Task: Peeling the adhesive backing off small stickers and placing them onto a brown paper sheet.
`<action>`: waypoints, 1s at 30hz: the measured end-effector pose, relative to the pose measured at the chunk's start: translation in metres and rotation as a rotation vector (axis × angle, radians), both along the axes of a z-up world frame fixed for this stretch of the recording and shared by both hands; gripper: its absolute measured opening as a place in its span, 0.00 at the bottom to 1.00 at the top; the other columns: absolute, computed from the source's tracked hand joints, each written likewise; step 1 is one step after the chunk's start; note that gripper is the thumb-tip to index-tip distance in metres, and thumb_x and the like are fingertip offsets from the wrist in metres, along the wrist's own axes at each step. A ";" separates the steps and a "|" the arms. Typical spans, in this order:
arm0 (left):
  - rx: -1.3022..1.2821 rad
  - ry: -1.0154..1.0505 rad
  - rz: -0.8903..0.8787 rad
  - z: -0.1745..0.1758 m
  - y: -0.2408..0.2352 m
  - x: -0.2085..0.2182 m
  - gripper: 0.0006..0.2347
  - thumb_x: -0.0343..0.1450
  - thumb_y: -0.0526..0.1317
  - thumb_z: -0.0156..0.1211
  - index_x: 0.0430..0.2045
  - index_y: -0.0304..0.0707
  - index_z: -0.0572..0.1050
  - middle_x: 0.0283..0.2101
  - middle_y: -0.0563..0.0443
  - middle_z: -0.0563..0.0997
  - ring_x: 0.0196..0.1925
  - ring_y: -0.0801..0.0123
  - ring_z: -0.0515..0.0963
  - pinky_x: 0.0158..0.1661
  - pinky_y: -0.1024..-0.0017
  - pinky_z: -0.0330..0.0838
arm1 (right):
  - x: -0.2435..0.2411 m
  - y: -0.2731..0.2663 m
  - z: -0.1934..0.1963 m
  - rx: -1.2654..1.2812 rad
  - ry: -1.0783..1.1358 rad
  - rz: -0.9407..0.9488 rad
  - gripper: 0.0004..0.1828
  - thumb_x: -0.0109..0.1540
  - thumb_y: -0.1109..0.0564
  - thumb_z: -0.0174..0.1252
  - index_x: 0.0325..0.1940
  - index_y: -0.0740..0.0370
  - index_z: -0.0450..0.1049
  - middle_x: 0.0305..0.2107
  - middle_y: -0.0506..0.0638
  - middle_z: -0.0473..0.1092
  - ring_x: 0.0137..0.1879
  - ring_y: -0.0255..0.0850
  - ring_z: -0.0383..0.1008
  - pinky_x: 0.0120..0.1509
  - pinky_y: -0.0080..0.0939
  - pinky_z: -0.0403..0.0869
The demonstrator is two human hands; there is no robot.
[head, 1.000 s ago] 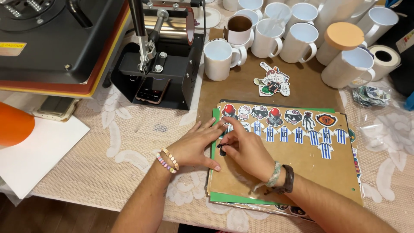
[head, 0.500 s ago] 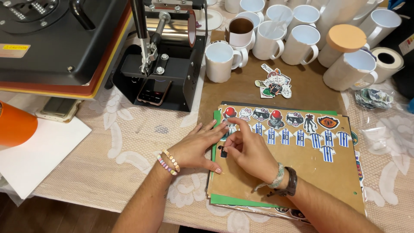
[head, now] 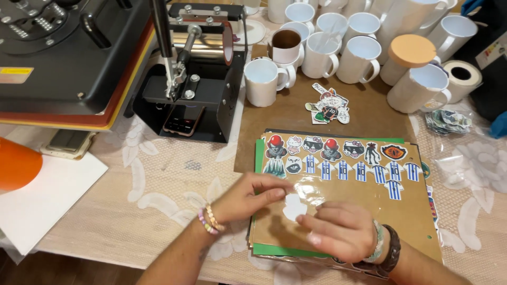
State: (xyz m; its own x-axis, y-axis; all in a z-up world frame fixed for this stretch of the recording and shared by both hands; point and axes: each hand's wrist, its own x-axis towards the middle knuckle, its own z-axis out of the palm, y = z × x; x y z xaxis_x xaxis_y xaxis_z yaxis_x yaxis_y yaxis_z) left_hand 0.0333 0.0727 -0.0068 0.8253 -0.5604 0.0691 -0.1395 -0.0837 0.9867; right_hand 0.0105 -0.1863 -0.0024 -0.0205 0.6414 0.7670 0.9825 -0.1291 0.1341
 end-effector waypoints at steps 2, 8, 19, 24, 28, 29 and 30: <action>-0.097 0.122 -0.068 -0.017 -0.011 -0.008 0.08 0.73 0.42 0.59 0.33 0.36 0.79 0.36 0.51 0.83 0.40 0.76 0.80 0.42 0.79 0.73 | 0.003 0.002 -0.008 0.004 -0.051 -0.019 0.11 0.67 0.59 0.53 0.52 0.62 0.63 0.44 0.59 0.77 0.40 0.45 0.73 0.44 0.45 0.81; -0.222 0.060 0.088 -0.025 -0.016 -0.008 0.10 0.73 0.42 0.59 0.31 0.31 0.80 0.30 0.48 0.81 0.28 0.70 0.82 0.29 0.77 0.80 | -0.005 0.013 0.006 0.239 0.411 -0.376 0.07 0.59 0.60 0.64 0.39 0.57 0.73 0.34 0.48 0.79 0.36 0.39 0.79 0.43 0.39 0.78; 0.320 -0.368 0.363 -0.008 0.034 0.030 0.04 0.63 0.33 0.70 0.28 0.41 0.85 0.28 0.49 0.84 0.35 0.60 0.80 0.40 0.67 0.74 | 0.171 -0.008 -0.015 0.313 1.011 -0.893 0.33 0.56 0.65 0.68 0.63 0.61 0.62 0.38 0.52 0.78 0.47 0.49 0.79 0.51 0.48 0.74; 0.547 -0.320 0.022 0.003 0.033 0.029 0.32 0.54 0.45 0.80 0.51 0.31 0.76 0.35 0.42 0.80 0.41 0.54 0.74 0.45 0.61 0.69 | 0.086 0.055 0.005 -0.004 0.919 -0.307 0.11 0.52 0.65 0.65 0.36 0.53 0.78 0.34 0.47 0.78 0.57 0.53 0.75 0.62 0.49 0.70; 0.625 -0.310 -0.027 -0.009 0.034 0.034 0.41 0.52 0.48 0.81 0.59 0.30 0.70 0.41 0.38 0.79 0.44 0.50 0.73 0.47 0.57 0.68 | 0.063 0.070 -0.011 -0.317 0.842 -0.186 0.30 0.56 0.61 0.65 0.62 0.54 0.68 0.33 0.45 0.81 0.60 0.49 0.73 0.61 0.52 0.72; 0.655 -0.346 -0.031 -0.014 0.035 0.035 0.39 0.52 0.49 0.81 0.58 0.32 0.71 0.38 0.39 0.78 0.44 0.48 0.73 0.49 0.54 0.67 | 0.066 0.071 -0.014 -0.364 0.832 -0.230 0.30 0.56 0.60 0.65 0.62 0.53 0.67 0.34 0.42 0.81 0.61 0.47 0.71 0.62 0.52 0.71; 0.686 -0.384 -0.033 -0.019 0.035 0.037 0.38 0.52 0.50 0.80 0.56 0.34 0.72 0.36 0.40 0.77 0.43 0.47 0.73 0.50 0.51 0.66 | 0.069 0.072 -0.017 -0.412 0.818 -0.272 0.31 0.56 0.58 0.65 0.62 0.52 0.65 0.34 0.40 0.81 0.62 0.46 0.70 0.62 0.53 0.70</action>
